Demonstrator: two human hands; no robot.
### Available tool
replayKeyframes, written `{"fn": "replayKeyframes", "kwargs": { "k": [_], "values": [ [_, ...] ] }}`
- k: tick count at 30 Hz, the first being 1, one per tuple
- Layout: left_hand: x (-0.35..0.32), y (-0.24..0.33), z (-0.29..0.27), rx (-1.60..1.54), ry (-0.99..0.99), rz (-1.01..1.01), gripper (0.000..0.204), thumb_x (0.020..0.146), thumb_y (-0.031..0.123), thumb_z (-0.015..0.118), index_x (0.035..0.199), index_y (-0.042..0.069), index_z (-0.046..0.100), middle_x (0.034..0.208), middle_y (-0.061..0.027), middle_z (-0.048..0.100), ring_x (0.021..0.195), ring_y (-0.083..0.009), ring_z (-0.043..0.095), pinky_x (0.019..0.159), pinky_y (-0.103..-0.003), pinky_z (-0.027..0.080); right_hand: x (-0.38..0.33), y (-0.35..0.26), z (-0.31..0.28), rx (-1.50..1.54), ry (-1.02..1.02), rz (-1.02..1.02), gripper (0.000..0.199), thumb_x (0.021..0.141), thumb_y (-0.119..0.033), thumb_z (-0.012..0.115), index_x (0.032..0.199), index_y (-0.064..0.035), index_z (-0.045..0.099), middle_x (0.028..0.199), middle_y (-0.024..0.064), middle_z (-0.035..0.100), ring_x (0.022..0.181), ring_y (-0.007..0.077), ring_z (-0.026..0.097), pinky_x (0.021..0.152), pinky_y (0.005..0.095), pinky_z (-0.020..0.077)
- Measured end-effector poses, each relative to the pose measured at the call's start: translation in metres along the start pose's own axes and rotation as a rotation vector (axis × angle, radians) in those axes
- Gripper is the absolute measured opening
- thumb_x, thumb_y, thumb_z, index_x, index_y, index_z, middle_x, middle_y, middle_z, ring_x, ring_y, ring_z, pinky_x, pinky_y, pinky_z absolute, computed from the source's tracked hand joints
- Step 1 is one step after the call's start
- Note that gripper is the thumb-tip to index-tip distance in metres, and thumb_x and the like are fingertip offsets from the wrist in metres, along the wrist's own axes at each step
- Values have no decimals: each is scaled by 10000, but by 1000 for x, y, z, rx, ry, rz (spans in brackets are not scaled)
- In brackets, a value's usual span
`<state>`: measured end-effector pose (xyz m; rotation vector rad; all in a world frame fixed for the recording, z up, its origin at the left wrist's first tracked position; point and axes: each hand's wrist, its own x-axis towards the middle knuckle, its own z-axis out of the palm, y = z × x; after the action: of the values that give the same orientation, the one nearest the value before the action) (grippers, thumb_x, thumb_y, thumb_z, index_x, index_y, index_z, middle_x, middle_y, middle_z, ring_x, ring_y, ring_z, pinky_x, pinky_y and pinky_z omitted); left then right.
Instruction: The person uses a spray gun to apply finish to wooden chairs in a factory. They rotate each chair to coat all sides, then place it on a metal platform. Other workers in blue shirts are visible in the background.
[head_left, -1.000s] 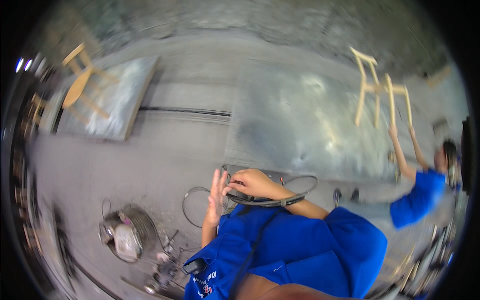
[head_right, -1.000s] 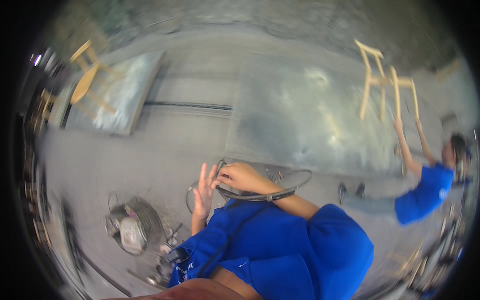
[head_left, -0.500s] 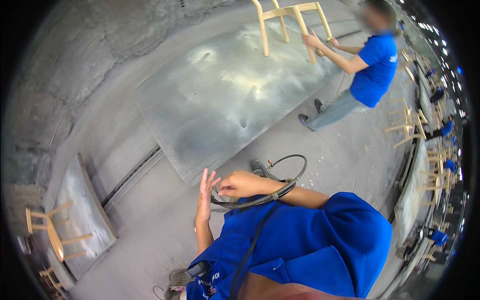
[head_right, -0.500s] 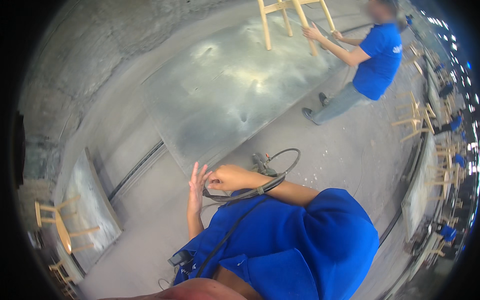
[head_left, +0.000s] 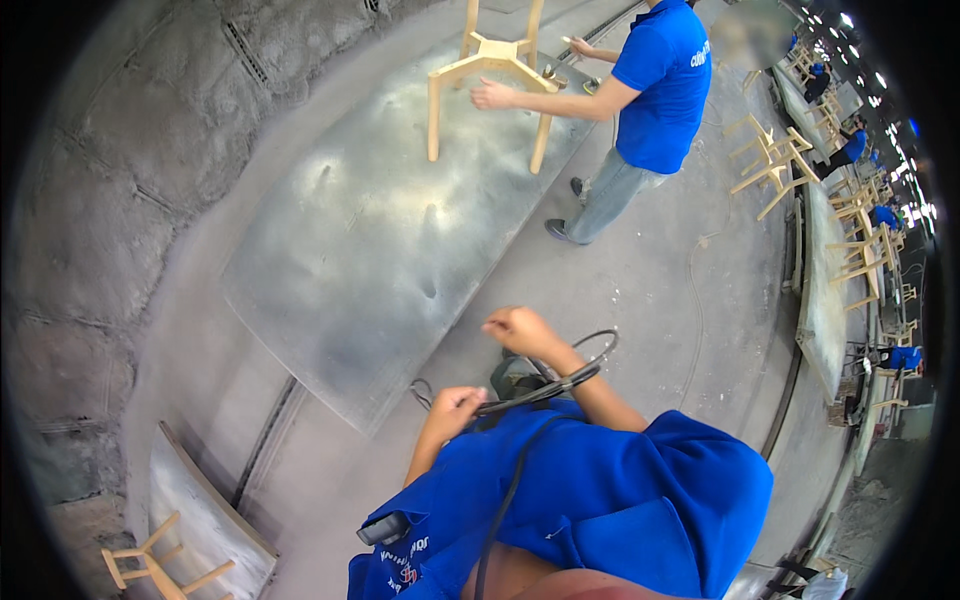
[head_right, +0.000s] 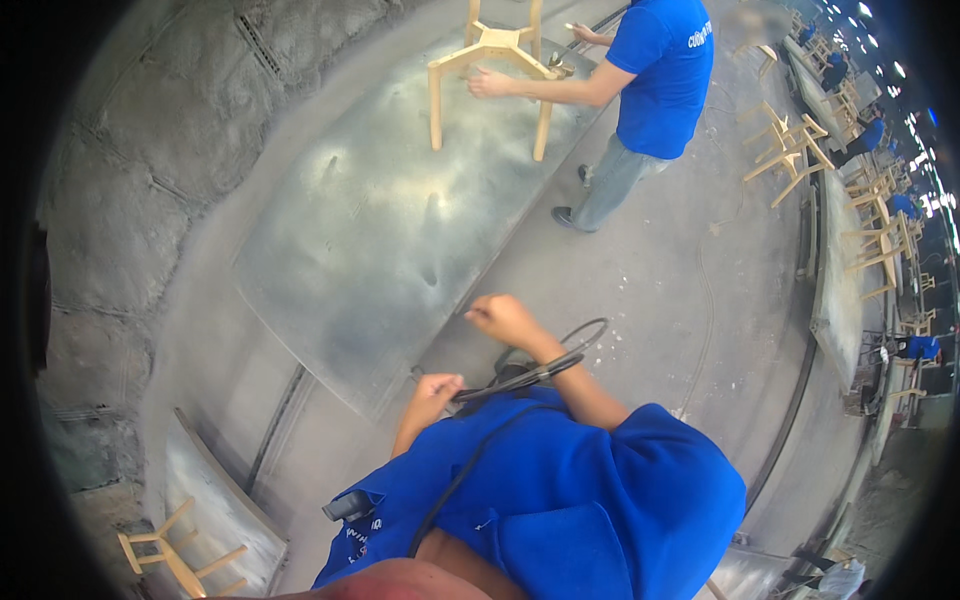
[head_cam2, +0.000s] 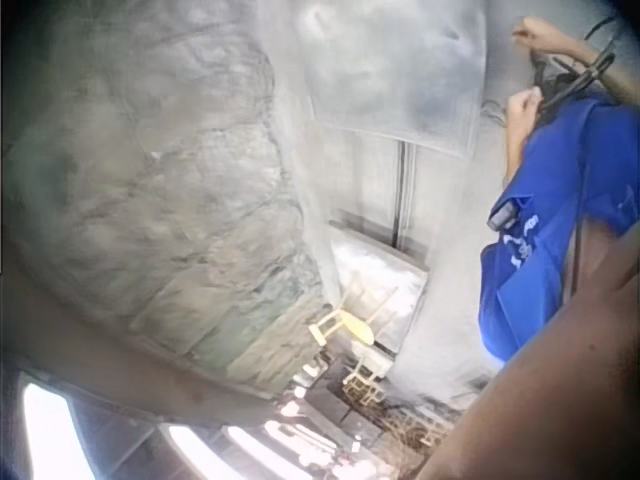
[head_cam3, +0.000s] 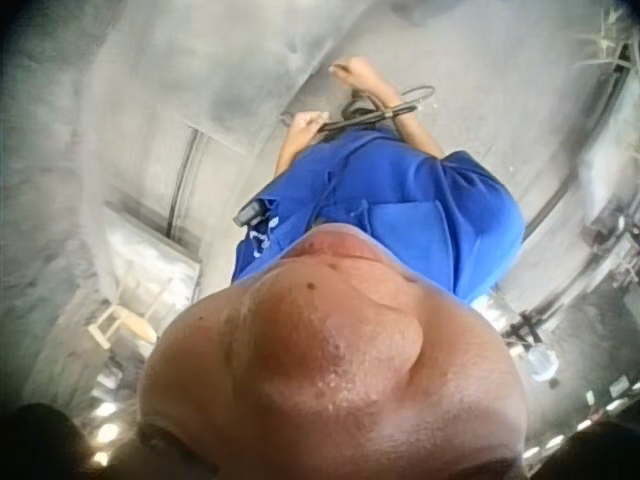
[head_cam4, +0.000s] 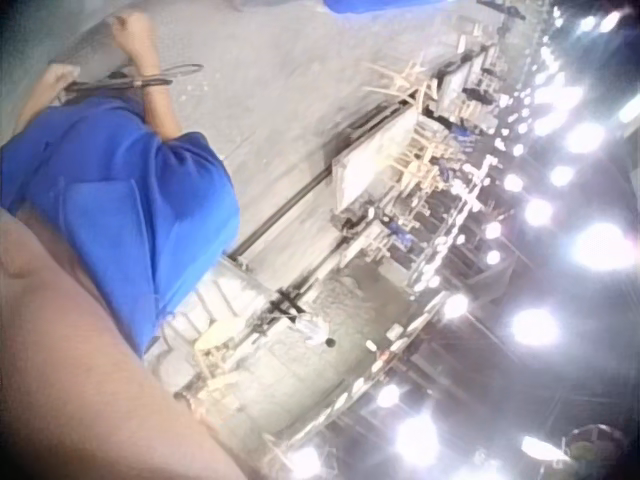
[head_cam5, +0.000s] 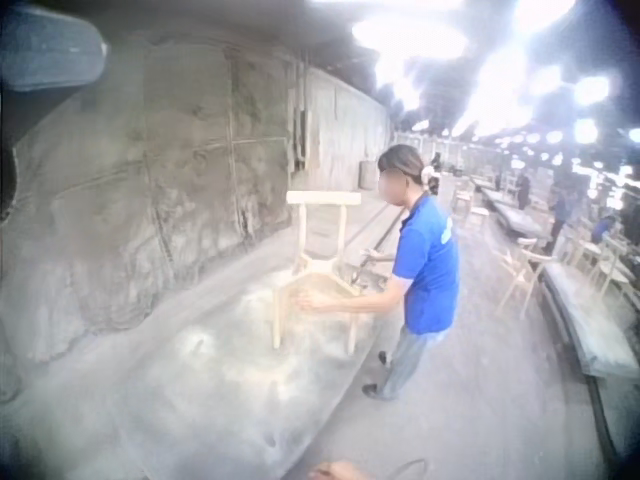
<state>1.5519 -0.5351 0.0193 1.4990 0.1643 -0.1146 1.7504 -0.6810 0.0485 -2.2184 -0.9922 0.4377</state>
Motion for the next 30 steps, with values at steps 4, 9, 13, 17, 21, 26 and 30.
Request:
{"fn": "replayKeyframes", "kwargs": {
  "k": [4,9,13,17,21,26,30],
  "values": [
    [50,72,39,261,-34,69,418,874,445,764,791,35,749,680,-101,682,637,-166,641,615,-321,478,6,87,-44,2,238,238,266,925,-256,700,946,8,725,836,213,704,733,350,691,669,431,530],
    [113,123,86,545,57,245,341,799,384,843,799,53,762,637,-102,668,571,-213,629,552,-338,455,2,230,-23,-42,283,469,378,934,-356,673,936,18,729,780,236,693,748,389,701,713,485,537],
    [134,132,104,530,-36,231,356,782,409,851,802,62,774,649,-111,677,586,-237,650,565,-347,469,-42,294,17,-321,-266,809,629,926,-574,616,1093,21,738,1144,277,707,1084,430,684,925,520,523],
    [159,141,103,543,-70,186,326,813,379,837,850,59,787,677,-100,699,624,-213,672,606,-335,499,-38,302,25,-220,-379,753,592,908,-567,641,1169,-44,730,1245,237,687,1162,398,662,975,500,510],
    [188,150,110,199,-218,78,268,895,273,790,972,18,769,816,-60,742,760,-123,674,692,-289,512,3,291,5,-195,-365,819,579,901,-559,652,1178,-56,731,1250,227,689,1167,392,663,979,493,510],
    [191,168,111,-233,-424,101,295,966,180,698,1163,-39,697,989,-38,721,883,-93,634,812,-264,507,18,289,-12,-212,-352,881,566,892,-549,666,1188,-71,732,1255,215,691,1172,385,664,984,486,511],
    [172,178,85,-112,-364,57,256,983,166,669,1138,-33,709,902,-47,717,843,-95,633,796,-263,507,-4,345,-14,-25,-378,1071,451,823,-377,752,973,48,737,909,201,745,770,323,731,665,456,570]
  ]
}}
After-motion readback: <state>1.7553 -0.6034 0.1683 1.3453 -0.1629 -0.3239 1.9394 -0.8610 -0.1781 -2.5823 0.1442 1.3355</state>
